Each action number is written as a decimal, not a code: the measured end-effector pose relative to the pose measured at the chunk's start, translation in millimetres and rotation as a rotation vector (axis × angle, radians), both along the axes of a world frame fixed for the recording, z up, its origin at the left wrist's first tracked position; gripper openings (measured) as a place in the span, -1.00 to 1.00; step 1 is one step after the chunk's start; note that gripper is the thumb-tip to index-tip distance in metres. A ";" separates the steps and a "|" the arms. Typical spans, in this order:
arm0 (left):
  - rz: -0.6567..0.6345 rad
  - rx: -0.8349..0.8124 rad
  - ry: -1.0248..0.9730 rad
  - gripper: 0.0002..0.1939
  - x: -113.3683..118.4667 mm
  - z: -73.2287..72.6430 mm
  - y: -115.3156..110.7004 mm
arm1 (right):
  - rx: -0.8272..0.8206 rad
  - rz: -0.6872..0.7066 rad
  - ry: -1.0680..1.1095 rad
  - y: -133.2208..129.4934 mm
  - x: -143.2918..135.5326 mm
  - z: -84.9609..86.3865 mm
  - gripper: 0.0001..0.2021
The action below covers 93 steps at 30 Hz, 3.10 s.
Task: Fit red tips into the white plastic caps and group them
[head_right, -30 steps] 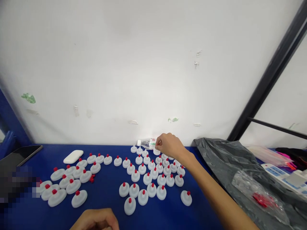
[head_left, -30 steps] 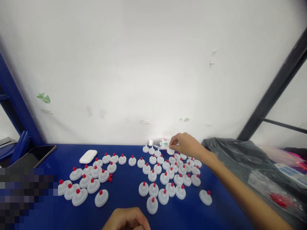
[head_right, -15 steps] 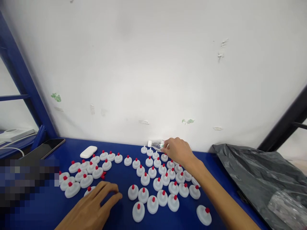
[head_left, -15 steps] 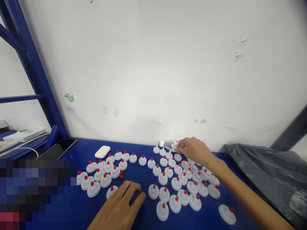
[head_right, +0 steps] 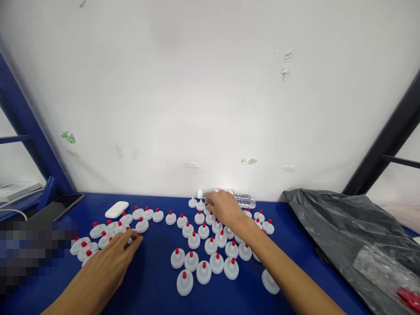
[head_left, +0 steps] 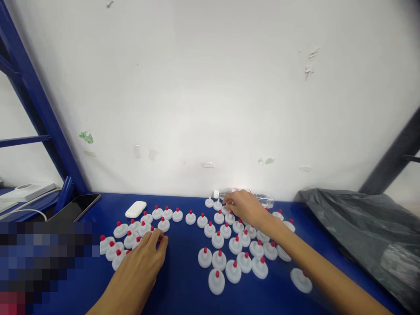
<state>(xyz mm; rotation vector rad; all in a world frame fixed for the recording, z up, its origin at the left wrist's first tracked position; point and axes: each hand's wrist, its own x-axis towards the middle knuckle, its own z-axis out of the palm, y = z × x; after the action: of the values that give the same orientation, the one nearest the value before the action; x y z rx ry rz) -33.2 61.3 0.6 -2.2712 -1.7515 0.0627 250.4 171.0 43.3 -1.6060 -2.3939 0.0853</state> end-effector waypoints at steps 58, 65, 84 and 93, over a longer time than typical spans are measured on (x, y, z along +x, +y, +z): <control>-0.214 -0.866 -1.837 -0.80 17.0 37.3 -15.8 | 0.232 0.804 -0.032 -93.1 -70.1 33.3 -0.75; -0.244 -0.701 -1.730 -0.59 12.8 28.7 -14.6 | 0.177 0.769 0.144 -86.2 -65.4 35.4 -0.87; 0.107 0.029 0.025 -0.66 -5.2 11.5 -1.9 | 0.104 0.058 0.145 4.2 13.0 -0.1 -0.87; 0.102 -0.003 0.054 -0.64 -6.5 11.3 3.6 | 0.042 0.105 0.050 6.8 16.0 -6.7 -0.86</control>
<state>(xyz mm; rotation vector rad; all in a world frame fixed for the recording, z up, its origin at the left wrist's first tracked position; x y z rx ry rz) -39.7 65.0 12.0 -2.1601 -1.8389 0.1460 266.4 177.8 36.6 -1.4426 -2.4240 0.0931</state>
